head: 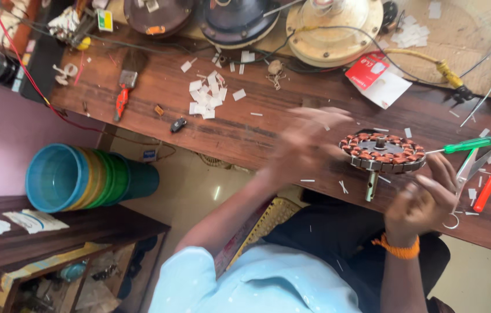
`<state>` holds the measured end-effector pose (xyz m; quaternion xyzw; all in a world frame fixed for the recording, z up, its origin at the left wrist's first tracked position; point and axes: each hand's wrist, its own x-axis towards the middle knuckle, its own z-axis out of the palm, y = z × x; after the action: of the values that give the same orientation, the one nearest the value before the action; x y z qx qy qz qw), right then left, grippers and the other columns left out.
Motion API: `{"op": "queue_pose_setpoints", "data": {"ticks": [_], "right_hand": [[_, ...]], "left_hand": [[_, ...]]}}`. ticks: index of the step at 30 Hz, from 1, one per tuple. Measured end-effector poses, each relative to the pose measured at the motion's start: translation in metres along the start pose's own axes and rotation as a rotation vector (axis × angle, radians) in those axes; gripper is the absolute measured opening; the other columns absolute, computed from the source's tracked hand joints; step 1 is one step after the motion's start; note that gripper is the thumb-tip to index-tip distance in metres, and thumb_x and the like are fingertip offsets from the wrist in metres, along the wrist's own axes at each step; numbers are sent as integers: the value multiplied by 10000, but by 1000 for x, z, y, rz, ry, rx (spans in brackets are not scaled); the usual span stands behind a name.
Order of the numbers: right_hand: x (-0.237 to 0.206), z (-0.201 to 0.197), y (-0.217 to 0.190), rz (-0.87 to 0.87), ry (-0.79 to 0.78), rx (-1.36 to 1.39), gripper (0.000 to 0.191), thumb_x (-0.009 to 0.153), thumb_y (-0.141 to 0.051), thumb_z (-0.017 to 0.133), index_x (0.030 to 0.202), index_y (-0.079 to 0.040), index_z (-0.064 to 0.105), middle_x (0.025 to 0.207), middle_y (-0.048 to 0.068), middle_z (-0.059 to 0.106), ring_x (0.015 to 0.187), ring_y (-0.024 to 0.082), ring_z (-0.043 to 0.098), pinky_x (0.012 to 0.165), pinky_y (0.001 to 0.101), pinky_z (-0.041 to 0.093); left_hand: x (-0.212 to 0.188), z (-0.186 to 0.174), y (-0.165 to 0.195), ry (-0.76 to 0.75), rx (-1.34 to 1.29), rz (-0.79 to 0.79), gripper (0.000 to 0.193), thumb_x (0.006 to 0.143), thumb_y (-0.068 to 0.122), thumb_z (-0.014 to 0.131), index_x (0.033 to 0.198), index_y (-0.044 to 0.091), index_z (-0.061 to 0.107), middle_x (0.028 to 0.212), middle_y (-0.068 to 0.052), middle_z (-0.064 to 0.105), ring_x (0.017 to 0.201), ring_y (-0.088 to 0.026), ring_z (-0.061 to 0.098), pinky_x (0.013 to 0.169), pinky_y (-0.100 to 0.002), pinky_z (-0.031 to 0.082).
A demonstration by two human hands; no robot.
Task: The person sits at a workbench assembling an electric motor armature, fitting copper winding segments around the commutator by hand and pressing them into place. They pick up small insulating pieces, position them between the segments, and use a screwdriver to adjust and tighten parts of the assembly.
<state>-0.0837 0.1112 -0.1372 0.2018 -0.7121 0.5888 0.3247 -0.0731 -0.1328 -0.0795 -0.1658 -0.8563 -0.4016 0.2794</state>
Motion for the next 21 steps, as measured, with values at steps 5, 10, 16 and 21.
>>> {"op": "queue_pose_setpoints", "data": {"ticks": [5, 10, 16, 21], "right_hand": [[-5, -61, -15, 214, 36, -109, 106, 1069, 138, 539, 1040, 39, 560, 1223, 184, 679, 1153, 223, 663, 1117, 366, 559], [7, -124, -11, 366, 49, -203, 96, 1107, 130, 572, 1049, 77, 625, 1053, 144, 720, 983, 155, 713, 934, 239, 564], [81, -118, -16, 378, -32, -208, 76, 1095, 49, 571, 1088, 33, 645, 1079, 112, 722, 943, 123, 688, 995, 253, 540], [158, -49, 22, 428, -380, -232, 160, 976, 52, 583, 1063, -2, 706, 1016, 59, 737, 965, 107, 694, 853, 243, 541]], "left_hand": [[-19, -99, -60, 271, 227, -457, 231, 1007, 286, 671, 1100, 87, 742, 1001, -103, 753, 923, -272, 717, 817, -385, 562], [-33, -113, -55, 260, 273, -358, 92, 1050, 55, 659, 1074, -9, 719, 992, -146, 748, 854, -267, 730, 764, -362, 551], [-42, -64, -19, 195, 149, -397, 91, 985, 34, 662, 1047, -2, 717, 905, -102, 735, 804, -190, 736, 698, -297, 544], [-58, -60, -37, 219, 156, -469, 104, 973, 43, 670, 1052, 32, 738, 813, -69, 710, 694, -161, 681, 564, -295, 468]]}}
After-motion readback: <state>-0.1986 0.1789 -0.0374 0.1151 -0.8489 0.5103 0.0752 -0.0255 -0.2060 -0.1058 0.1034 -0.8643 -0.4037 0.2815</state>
